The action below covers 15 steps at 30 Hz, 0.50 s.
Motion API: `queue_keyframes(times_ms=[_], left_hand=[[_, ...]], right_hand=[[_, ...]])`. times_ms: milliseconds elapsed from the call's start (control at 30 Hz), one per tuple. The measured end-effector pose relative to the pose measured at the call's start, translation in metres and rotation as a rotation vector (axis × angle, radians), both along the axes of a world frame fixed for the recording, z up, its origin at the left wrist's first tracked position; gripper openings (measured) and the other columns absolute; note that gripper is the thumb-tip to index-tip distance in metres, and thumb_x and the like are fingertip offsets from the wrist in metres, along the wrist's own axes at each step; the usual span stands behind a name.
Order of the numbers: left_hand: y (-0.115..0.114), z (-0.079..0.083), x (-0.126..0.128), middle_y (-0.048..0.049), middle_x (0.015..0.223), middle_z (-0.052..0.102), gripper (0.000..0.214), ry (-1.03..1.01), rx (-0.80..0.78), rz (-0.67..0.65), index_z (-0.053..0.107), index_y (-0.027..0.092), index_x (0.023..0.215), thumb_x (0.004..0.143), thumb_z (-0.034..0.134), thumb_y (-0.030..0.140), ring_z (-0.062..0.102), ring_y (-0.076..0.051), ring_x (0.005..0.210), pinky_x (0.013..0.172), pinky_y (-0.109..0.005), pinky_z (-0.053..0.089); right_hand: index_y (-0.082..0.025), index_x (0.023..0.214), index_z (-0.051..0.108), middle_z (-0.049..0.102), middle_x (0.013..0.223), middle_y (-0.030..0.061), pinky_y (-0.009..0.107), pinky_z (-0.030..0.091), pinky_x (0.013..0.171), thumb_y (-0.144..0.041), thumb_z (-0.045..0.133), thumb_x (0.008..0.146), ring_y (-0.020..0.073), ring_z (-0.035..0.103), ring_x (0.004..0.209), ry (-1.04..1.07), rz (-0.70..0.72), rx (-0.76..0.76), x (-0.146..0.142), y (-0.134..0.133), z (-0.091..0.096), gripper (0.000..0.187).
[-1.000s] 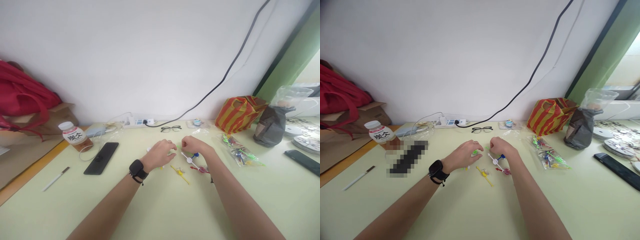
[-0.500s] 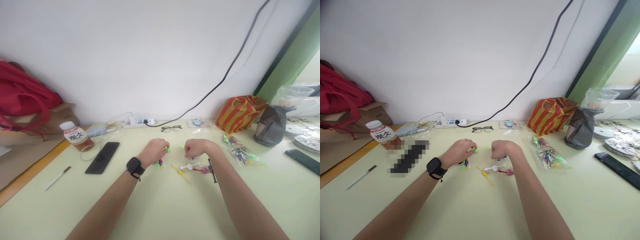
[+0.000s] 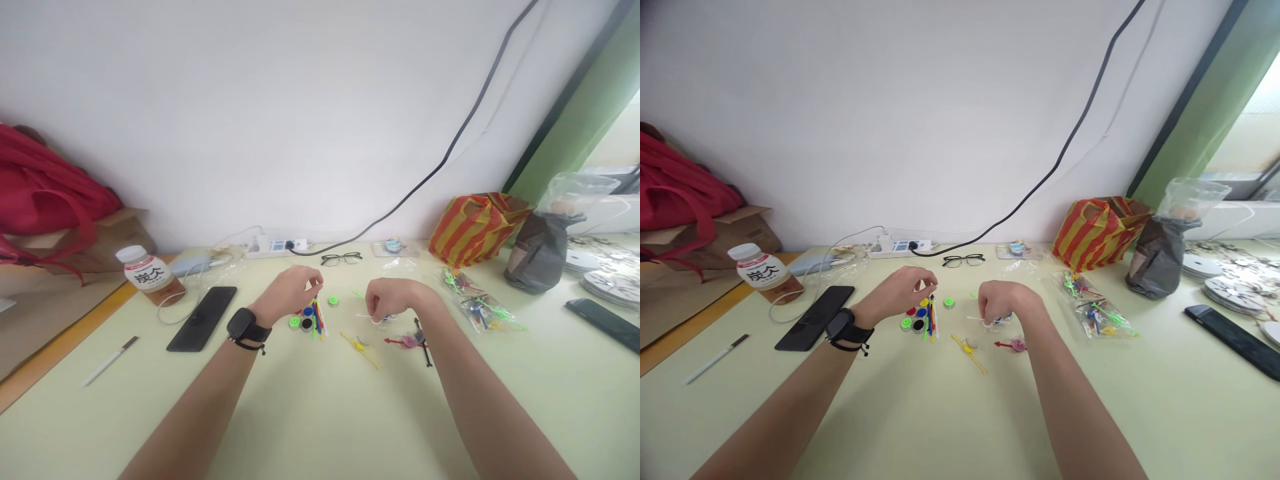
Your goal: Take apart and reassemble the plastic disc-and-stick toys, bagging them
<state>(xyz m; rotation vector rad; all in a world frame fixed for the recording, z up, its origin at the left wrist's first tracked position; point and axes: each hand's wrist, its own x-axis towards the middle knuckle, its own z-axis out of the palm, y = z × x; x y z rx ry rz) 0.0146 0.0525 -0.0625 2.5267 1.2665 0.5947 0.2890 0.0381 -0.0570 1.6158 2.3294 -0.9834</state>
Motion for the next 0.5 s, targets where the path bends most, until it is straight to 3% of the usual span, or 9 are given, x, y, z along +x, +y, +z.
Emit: queue_keyframes(times_ms=[100, 233, 333, 500], left_hand=[[-0.003, 0.008, 0.003, -0.0045, 0.089, 0.074, 0.022, -0.068, -0.026, -0.027, 0.073, 0.023, 0.087, 0.092, 0.058, 0.037, 0.066, -0.021, 0.079, 0.069, -0.032, 0.05], [-0.018, 0.018, 0.019, -0.0045, 0.1, 0.074, 0.024, -0.237, -0.149, -0.126, 0.068, 0.022, 0.098, 0.094, 0.062, 0.045, 0.069, -0.02, 0.086, 0.073, -0.03, 0.055], [-0.027, 0.019, 0.034, -0.0053, 0.108, 0.073, 0.025, -0.383, -0.2, -0.189, 0.065, 0.023, 0.108, 0.096, 0.062, 0.045, 0.07, -0.019, 0.09, 0.08, -0.031, 0.058], [-0.03, 0.015, 0.042, -0.0045, 0.098, 0.072, 0.017, -0.458, -0.143, -0.225, 0.068, 0.02, 0.102, 0.096, 0.062, 0.035, 0.068, -0.016, 0.082, 0.079, -0.03, 0.058]], right_hand=[[-0.021, 0.08, 0.073, 0.074, 0.088, 0.0048, 0.028, 0.043, 0.059, -0.021, 0.07, 0.07, 0.0201, 0.064, 0.075, 0.124, -0.021, 0.072, -0.001, -0.001, 0.007, 0.01], [-0.019, 0.088, 0.067, 0.071, 0.087, 0.0043, 0.026, 0.048, 0.066, -0.027, 0.065, 0.08, 0.0183, 0.064, 0.08, 0.526, -0.081, 0.126, -0.011, -0.003, 0.016, 0.011], [-0.019, 0.088, 0.064, 0.069, 0.088, 0.0032, 0.026, 0.048, 0.071, -0.029, 0.063, 0.082, 0.0164, 0.063, 0.082, 0.752, -0.109, 0.105, -0.019, -0.005, 0.019, 0.011], [-0.02, 0.086, 0.06, 0.063, 0.081, 0.0003, 0.026, 0.046, 0.071, -0.026, 0.063, 0.079, 0.0144, 0.058, 0.076, 0.887, -0.1, 0.023, -0.023, -0.004, 0.015, 0.009]])
